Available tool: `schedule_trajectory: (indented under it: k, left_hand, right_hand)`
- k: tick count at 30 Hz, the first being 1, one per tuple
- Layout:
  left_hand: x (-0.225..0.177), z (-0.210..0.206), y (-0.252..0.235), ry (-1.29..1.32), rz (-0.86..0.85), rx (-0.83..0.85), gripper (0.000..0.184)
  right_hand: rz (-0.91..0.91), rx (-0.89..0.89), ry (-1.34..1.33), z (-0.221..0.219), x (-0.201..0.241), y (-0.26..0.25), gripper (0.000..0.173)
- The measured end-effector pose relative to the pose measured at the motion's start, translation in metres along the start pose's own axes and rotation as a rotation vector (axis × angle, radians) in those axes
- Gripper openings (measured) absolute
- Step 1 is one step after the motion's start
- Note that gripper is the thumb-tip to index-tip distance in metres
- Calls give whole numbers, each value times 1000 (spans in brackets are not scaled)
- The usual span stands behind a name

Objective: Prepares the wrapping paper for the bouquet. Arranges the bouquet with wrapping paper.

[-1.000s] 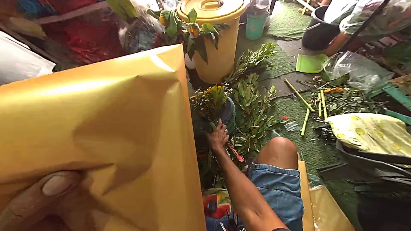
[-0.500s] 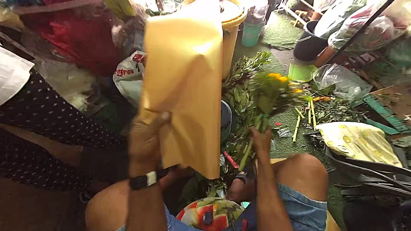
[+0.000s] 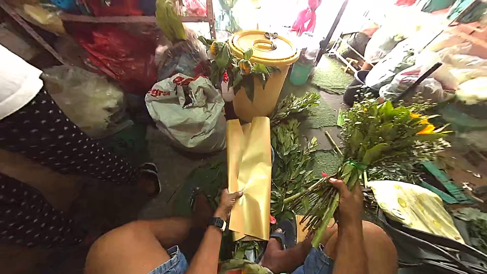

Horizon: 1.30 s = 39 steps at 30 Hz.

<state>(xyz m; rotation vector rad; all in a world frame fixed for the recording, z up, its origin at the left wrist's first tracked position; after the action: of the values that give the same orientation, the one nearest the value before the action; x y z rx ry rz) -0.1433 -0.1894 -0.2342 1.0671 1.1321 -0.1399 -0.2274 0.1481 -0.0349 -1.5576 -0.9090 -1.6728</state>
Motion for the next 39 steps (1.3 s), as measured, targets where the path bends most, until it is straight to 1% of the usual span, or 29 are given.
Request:
schedule_trajectory:
  k: [2,4,10,16,20,22,24,27,30,34,39]
  left_hand:
    - [1,4,-3,-12,-1,2,47]
    - [1,7,-4,-18,0,17,43]
    - [10,11,-16,-66,-7,47,33]
    - [8,9,-17,-70,-32,75,24]
    - [9,6,-22,-85,-20,73,25]
    - [11,3,-24,-99,-30,82,23]
    - [11,1,-25,-126,-45,91,25]
    - [12,-2,-27,-162,-71,87,26]
    - [16,-2,-31,-147,-87,81,26]
    - [22,-3,-36,-118,-90,90,26]
    - [20,-11,-37,-125,-98,100,23]
  right_hand:
    - [-46,69,-9,-21,-11,10,64]
    - [-79,146,7,-39,-25,20,64]
    - [-93,329,168,-79,-62,47,78]
    - [-179,414,170,-104,-80,76,89]
    - [-169,464,211,-121,-97,97,87]
    - [-165,505,273,-132,-110,106,89]
    - [-139,544,385,-144,-133,109,93]
    - [-60,550,561,-154,-179,106,89]
    - [-26,566,550,-154,-207,106,85]
    - [64,504,483,-152,-209,111,78]
    - [213,403,565,-156,-212,115,71]
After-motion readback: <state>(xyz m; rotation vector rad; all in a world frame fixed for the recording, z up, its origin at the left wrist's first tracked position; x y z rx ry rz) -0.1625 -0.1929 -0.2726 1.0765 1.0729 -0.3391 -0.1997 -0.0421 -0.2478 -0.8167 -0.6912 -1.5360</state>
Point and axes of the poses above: each hand's wrist, its own y-axis away from the middle knuckle, its own z-axis out of the back of the hand, x = y × z, the point moved 4 cm from there along -y, towards the middle knuckle, and after that the axes turned 11 degrees about -x, right-handed, at the moved point
